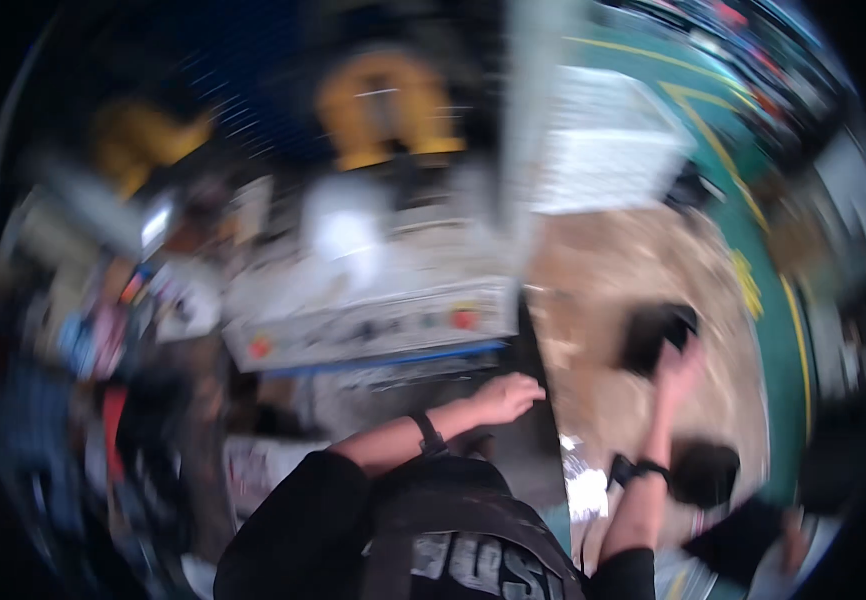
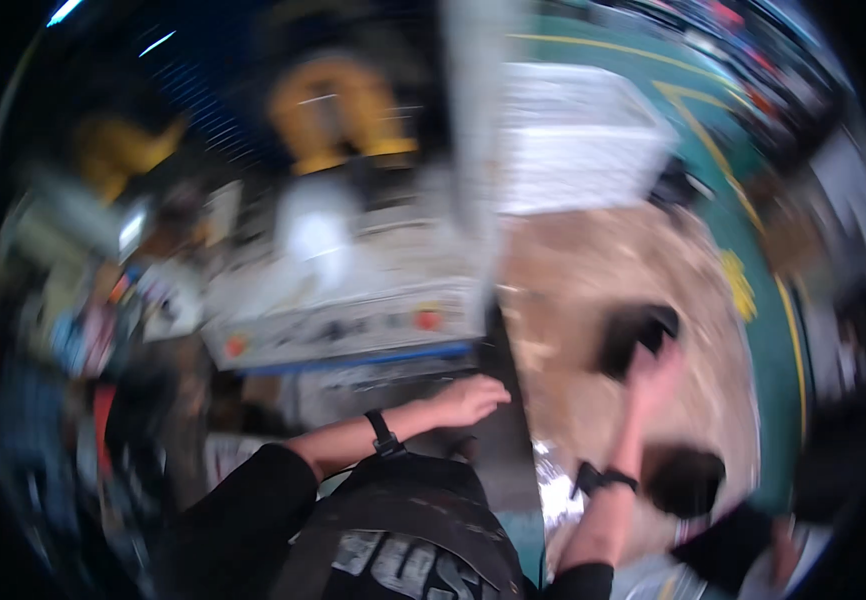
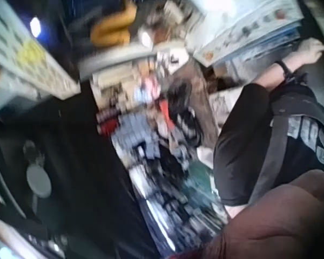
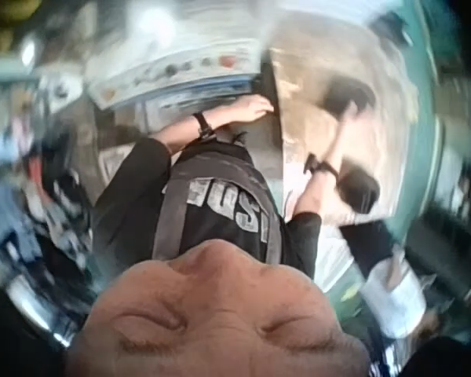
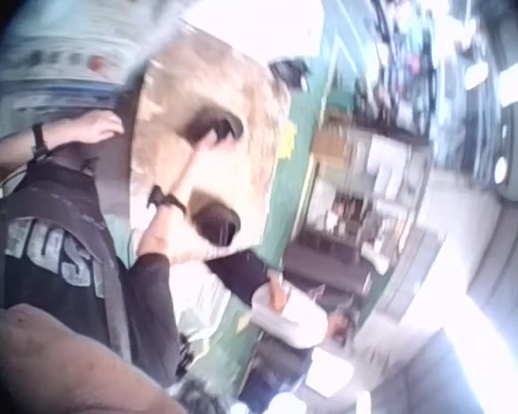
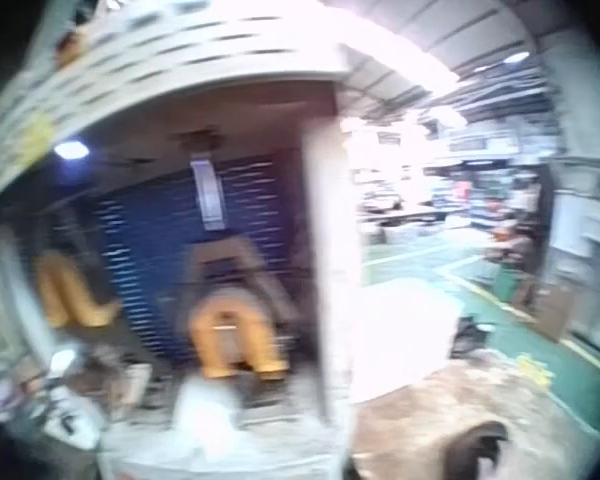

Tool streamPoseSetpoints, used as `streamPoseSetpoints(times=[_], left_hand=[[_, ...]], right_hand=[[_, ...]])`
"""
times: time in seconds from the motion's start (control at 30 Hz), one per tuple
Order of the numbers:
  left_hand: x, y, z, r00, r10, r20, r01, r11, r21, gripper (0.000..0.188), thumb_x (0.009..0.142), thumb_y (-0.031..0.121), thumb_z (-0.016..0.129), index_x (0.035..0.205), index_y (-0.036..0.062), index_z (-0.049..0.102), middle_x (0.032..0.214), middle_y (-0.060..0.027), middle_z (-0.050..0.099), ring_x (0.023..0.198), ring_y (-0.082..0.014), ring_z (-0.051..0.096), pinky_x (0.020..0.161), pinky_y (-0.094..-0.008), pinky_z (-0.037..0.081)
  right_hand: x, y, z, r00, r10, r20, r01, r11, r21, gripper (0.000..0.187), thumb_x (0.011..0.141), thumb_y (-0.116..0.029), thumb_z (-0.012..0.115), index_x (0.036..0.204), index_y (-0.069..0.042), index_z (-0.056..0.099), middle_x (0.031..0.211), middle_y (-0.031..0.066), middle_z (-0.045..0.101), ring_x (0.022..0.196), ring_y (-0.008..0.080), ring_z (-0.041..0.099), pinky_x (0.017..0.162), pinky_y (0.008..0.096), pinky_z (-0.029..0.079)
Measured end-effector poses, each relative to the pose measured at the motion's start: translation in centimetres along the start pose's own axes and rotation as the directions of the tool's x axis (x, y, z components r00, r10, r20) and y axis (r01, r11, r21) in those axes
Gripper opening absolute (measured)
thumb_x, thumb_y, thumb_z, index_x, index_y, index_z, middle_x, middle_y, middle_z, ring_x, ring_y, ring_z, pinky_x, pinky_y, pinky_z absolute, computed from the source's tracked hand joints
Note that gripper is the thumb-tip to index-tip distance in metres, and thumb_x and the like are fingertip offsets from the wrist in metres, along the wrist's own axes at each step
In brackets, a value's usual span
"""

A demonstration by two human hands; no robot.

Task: The person is using a heat-setting machine to shape or stabilize shoe uppers.

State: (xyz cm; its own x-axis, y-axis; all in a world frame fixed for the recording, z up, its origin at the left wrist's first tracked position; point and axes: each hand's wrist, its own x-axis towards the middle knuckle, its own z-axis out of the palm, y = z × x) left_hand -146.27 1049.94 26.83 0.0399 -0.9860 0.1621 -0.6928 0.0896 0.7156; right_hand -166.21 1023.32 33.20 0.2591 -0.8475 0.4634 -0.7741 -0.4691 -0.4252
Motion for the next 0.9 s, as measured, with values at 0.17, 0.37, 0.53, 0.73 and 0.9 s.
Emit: streamPoseSetpoints(times=[0.17, 0.37, 0.53, 0.73, 0.9], left_hand=[[-22.7, -6.5, -5.9, 0.792, -0.584, -0.176, 0.56, 0.811, -0.171, 0.025, 0.088, 0.026, 0.052, 0.109, 0.0153, 0.062, 0.093, -0.0134, 0.065, 0.086, -0.0318, 0.062, 0.076, -0.0412, 0.049], [-48.6, -3.1, -21.7, 0.111, -0.698, -0.707, 0.938, 0.308, -0.156, 0.028, 0.075, 0.01, 0.056, 0.101, 0.0144, 0.065, 0.088, -0.0129, 0.066, 0.083, -0.0302, 0.063, 0.073, -0.0402, 0.05], [-64.9, -3.8, -31.9, 0.085, -0.264, -0.961, 0.991, 0.125, 0.053, 0.02, 0.075, 0.011, 0.058, 0.093, 0.0119, 0.066, 0.082, -0.0099, 0.063, 0.082, -0.0284, 0.06, 0.073, -0.0382, 0.05], [-72.3, -8.6, -39.8, -0.147, -0.316, -0.937, 0.918, -0.396, -0.01, 0.017, 0.082, 0.016, 0.054, 0.097, 0.0099, 0.061, 0.088, -0.0108, 0.064, 0.087, -0.0277, 0.061, 0.072, -0.039, 0.051], [-74.8, -10.3, -42.7, -0.322, -0.584, -0.745, 0.863, -0.505, 0.022, 0.027, 0.085, 0.015, 0.048, 0.108, 0.0079, 0.061, 0.095, -0.0133, 0.068, 0.093, -0.0278, 0.065, 0.077, -0.0378, 0.052]], right_hand=[[0.9, 11.5, 1.2, 0.969, -0.183, -0.168, 0.126, 0.944, -0.304, 0.061, 0.089, -0.048, 0.052, 0.127, 0.0, 0.048, 0.126, 0.0245, 0.048, 0.116, 0.0379, 0.047, 0.099, 0.0441, 0.037], [-0.5, 0.2, 4.6, 0.997, -0.042, -0.063, 0.024, 0.964, -0.263, 0.064, 0.084, -0.045, 0.05, 0.128, 0.001, 0.046, 0.126, 0.0236, 0.049, 0.115, 0.0369, 0.048, 0.098, 0.0426, 0.038], [-6.5, -11.2, 9.1, 0.999, -0.041, 0.005, 0.039, 0.982, 0.185, 0.051, 0.083, -0.012, 0.055, 0.13, 0.003, 0.044, 0.13, 0.0256, 0.046, 0.12, 0.0345, 0.046, 0.101, 0.0382, 0.036], [-15.2, -28.1, 9.8, 0.909, -0.309, 0.278, 0.115, 0.83, 0.546, 0.047, 0.088, -0.005, 0.052, 0.134, -0.004, 0.042, 0.135, 0.0117, 0.046, 0.123, 0.0204, 0.043, 0.102, 0.0311, 0.032], [-20.4, -38.5, 7.7, 0.747, -0.5, 0.438, 0.028, 0.683, 0.73, 0.044, 0.088, 0.001, 0.048, 0.131, -0.002, 0.043, 0.131, 0.0101, 0.049, 0.12, 0.0199, 0.046, 0.1, 0.0308, 0.034]])
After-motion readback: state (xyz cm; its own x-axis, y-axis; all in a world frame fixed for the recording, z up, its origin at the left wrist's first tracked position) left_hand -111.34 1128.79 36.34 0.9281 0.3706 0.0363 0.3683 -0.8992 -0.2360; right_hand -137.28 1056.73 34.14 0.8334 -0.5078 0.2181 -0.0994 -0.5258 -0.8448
